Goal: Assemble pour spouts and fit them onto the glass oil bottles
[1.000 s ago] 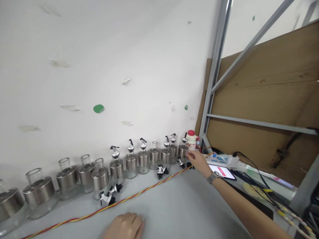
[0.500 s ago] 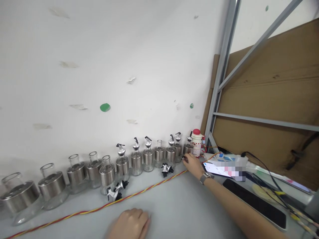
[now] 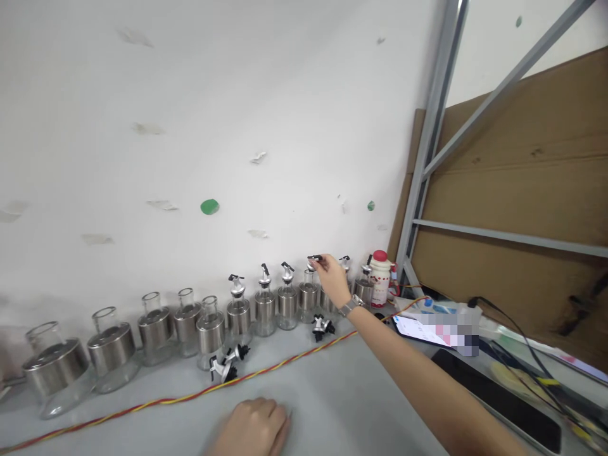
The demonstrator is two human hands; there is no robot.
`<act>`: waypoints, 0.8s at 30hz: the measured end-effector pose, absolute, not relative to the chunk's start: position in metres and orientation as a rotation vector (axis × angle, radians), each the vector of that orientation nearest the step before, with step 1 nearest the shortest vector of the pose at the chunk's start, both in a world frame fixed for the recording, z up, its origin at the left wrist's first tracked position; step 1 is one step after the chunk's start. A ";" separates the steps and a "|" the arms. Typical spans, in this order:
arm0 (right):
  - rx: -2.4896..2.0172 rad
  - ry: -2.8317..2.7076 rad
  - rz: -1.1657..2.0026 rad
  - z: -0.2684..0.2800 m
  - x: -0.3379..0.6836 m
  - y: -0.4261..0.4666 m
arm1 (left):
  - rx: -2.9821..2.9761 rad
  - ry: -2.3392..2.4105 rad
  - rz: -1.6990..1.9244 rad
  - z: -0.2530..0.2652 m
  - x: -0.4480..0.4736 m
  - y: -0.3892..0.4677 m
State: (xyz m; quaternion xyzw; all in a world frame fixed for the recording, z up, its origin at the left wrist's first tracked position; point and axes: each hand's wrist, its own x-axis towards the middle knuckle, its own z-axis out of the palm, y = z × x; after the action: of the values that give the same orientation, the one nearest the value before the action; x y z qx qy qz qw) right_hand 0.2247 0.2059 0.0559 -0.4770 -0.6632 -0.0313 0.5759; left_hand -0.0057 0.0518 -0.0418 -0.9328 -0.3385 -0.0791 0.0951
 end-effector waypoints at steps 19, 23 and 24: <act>-1.169 -1.915 -0.493 0.038 0.229 0.205 | -2.725 -0.977 -0.312 -0.051 -0.008 0.056; -1.169 -1.931 -0.548 0.035 0.232 0.205 | -2.735 -0.979 -0.288 -0.049 -0.007 0.057; -1.170 -1.932 -0.556 0.035 0.232 0.206 | -2.739 -0.976 -0.282 -0.048 -0.006 0.056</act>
State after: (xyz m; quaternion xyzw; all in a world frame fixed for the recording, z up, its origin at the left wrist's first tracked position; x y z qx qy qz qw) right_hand 0.2325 0.2057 0.0349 -0.4617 -0.7624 -0.2193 0.3968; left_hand -0.0065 0.0561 -0.0480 -0.9318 -0.3321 -0.0961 0.1101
